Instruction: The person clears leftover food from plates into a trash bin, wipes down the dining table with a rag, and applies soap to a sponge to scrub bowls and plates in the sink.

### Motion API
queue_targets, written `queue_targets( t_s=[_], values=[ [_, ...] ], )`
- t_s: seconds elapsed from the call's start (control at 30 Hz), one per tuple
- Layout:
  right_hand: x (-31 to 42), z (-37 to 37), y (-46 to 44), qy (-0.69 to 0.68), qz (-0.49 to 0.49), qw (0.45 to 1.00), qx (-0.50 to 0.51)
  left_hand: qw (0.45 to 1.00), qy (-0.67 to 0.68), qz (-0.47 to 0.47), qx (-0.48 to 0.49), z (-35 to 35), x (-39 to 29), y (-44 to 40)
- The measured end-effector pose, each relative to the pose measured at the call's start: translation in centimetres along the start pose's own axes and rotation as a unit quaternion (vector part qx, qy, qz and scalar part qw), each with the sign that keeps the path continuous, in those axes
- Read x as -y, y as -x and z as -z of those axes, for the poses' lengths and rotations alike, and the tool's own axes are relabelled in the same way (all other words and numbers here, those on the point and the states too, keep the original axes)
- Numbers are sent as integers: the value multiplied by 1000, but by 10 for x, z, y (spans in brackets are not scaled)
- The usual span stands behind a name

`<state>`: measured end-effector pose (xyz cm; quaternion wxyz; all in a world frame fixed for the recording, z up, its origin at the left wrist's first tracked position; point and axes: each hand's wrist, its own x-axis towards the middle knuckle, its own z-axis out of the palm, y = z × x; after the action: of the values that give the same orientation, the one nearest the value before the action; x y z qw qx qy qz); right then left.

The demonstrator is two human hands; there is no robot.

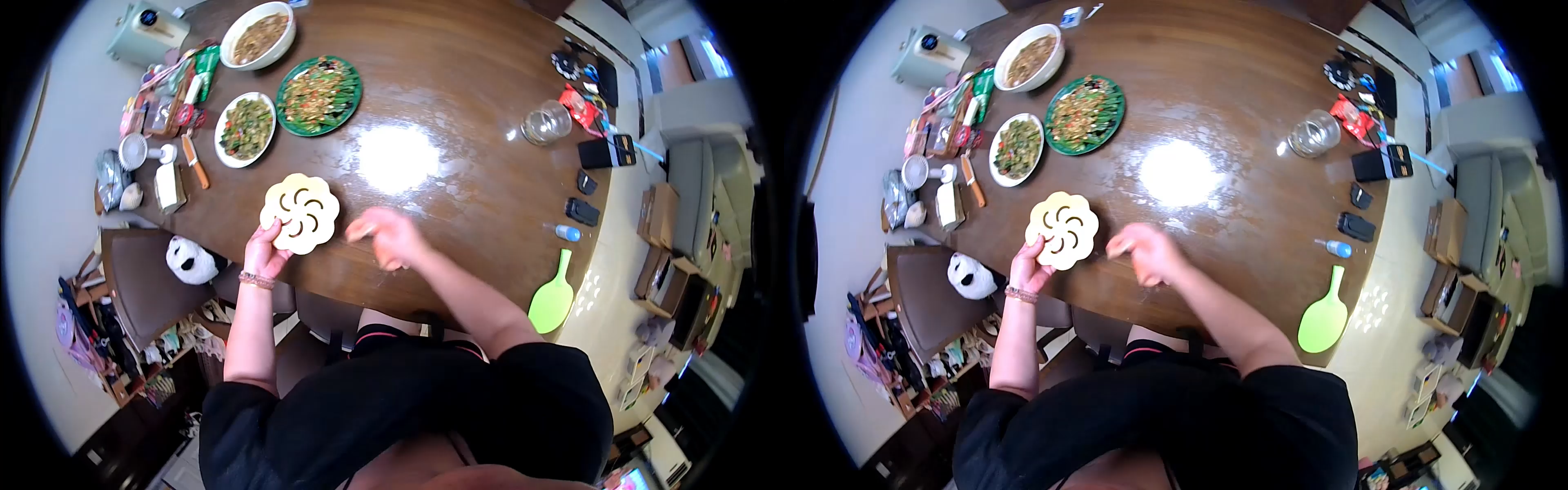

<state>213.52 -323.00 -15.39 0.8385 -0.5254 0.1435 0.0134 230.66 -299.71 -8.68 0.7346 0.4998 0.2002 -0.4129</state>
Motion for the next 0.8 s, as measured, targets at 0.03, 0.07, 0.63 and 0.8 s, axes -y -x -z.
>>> queue_targets(
  t_s=[0.03,0.07,0.63,0.8],
  values=[
    [53,13,4,-169,-74,982,-45,1000,20,3,7,6,-1,-2],
    [14,60,-17,-33,-44,988,-146,999,34,0,1,7,-3,-2],
    [0,6,-32,469,174,865,42,950,235,-65,-197,136,-24,-78],
    [45,105,37,47,16,954,-297,957,128,-53,-255,126,-19,-94]
  ],
)
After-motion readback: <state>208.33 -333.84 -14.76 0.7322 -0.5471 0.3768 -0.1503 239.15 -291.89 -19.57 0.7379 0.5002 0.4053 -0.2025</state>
